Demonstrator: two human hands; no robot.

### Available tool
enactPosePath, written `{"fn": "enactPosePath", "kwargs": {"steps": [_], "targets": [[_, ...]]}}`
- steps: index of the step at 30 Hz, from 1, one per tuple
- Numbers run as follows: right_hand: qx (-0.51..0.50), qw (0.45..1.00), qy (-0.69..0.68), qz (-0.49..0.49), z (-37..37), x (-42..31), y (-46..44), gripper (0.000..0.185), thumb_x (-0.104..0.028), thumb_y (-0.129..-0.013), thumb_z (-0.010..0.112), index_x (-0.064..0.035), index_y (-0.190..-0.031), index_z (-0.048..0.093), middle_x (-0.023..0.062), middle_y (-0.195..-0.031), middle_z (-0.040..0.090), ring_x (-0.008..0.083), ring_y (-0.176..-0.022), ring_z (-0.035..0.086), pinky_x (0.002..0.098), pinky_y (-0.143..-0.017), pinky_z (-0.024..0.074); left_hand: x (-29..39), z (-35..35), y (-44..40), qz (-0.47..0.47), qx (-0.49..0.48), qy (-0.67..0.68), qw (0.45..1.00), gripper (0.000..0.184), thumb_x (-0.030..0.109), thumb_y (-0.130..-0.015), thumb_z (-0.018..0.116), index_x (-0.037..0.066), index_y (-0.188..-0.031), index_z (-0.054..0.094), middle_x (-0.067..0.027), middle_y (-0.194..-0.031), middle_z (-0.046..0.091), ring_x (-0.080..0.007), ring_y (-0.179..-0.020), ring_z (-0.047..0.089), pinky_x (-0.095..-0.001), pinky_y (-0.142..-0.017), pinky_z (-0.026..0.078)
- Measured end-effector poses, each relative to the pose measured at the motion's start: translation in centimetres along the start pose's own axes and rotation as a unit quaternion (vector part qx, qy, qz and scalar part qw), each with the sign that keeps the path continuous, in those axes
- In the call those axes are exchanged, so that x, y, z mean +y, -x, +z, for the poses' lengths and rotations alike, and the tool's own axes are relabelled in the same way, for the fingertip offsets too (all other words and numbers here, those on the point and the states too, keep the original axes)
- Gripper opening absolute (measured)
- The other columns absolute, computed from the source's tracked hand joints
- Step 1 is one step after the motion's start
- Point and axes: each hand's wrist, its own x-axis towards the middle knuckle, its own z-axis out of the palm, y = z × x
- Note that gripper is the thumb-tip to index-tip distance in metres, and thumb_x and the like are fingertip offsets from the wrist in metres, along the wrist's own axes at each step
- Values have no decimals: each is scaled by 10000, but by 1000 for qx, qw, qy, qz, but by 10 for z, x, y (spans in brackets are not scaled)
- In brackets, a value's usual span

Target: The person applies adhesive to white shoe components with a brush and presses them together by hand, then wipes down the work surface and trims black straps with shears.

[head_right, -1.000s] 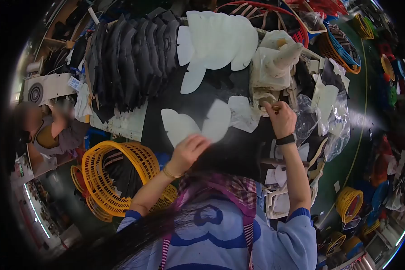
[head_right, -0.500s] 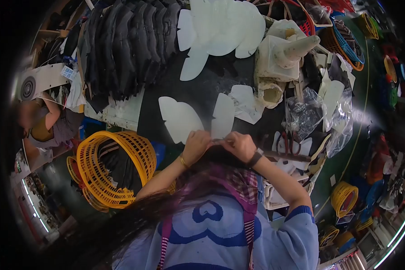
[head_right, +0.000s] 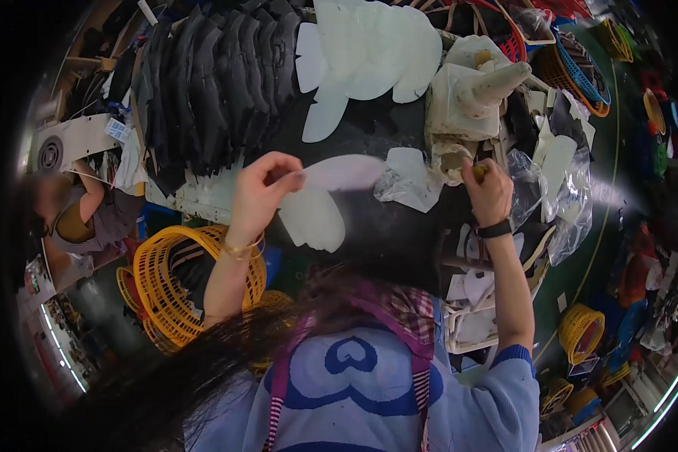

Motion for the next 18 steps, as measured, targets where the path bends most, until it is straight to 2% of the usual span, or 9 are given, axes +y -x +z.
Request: {"fn": "enactPosePath", "kwargs": {"steps": [1, 2, 3, 4, 6, 9, 12, 15, 18], "targets": [[-2, 999, -39, 14, 0, -11, 6, 275, -247, -791, 679, 8, -733, 595, 164, -586, 568, 302, -527, 589, 349, -490, 439, -11, 3, -16, -11, -57, -6, 998, 91, 44, -814, 642, -30, -838, 595, -18, -697, 602, -51, -658, 547, -195, -599, 437], [-22, 995, -90, 31, 3, -28, 10, 233, -206, -790, 685, 5, -743, 599, 112, -553, 573, 222, -498, 591, 317, -479, 439, -37, 11, -33, -36, -86, 23, 995, 89, 47, -800, 646, -23, -834, 603, -28, -695, 612, -75, -647, 563, -215, -603, 445], [-90, 976, -176, 91, 15, -39, 14, 209, -184, -794, 682, 4, -756, 601, 87, -577, 588, 179, -508, 592, 293, -485, 447, -64, 19, -51, -59, -116, 51, 990, 88, 51, -786, 650, -16, -829, 612, -39, -692, 623, -98, -635, 579, -234, -607, 453], [-158, 941, -258, 149, 30, -45, 19, 185, -162, -798, 680, 4, -768, 604, 62, -602, 604, 136, -518, 594, 270, -492, 456, -82, 29, -65, 4, -79, -76, 994, 89, 64, -775, 653, -5, -819, 618, -51, -681, 626, -123, -619, 587, -252, -598, 456], [-190, 905, -379, 31, 71, -49, 23, 162, -138, -804, 674, 5, -788, 599, 42, -683, 626, 106, -566, 607, 236, -526, 472, -111, 39, -87, 92, -37, -240, 966, 85, 78, -762, 652, 8, -802, 624, -80, -676, 631, -178, -608, 602, -286, -591, 463], [-162, 881, -444, 18, 98, -63, 14, 85, -51, -825, 631, 28, -815, 600, 40, -705, 596, 102, -626, 605, 224, -553, 477, -132, 43, -104, 159, -21, -311, 937, 61, 78, -776, 620, 22, -797, 633, -125, -697, 637, -285, -654, 618, -350, -609, 477], [-68, 941, -331, -5, 98, -57, 12, 154, -118, -773, 693, -4, -771, 591, 72, -688, 619, 131, -562, 606, 242, -537, 472, -131, 39, -103, 144, -26, -308, 940, 93, 65, -793, 605, 18, -872, 618, -109, -717, 640, -247, -639, 622, -333, -605, 480], [2, 970, -242, 22, 82, -42, 6, 170, -141, -776, 696, -7, -754, 593, 68, -608, 596, 118, -521, 581, 241, -507, 460, -120, 28, -92, 124, 4, -190, 974, 97, 60, -803, 585, 14, -888, 587, -125, -769, 628, -269, -635, 613, -351, -605, 474], [-97, 931, -335, 108, 70, -50, 16, 148, -126, -816, 666, 13, -831, 618, 69, -614, 604, 99, -549, 595, 219, -505, 461, -108, 1, -77, 55, 40, -188, 980, 100, 70, -840, 542, 16, -921, 566, -109, -805, 618, -208, -612, 615, -324, -594, 473]]}}
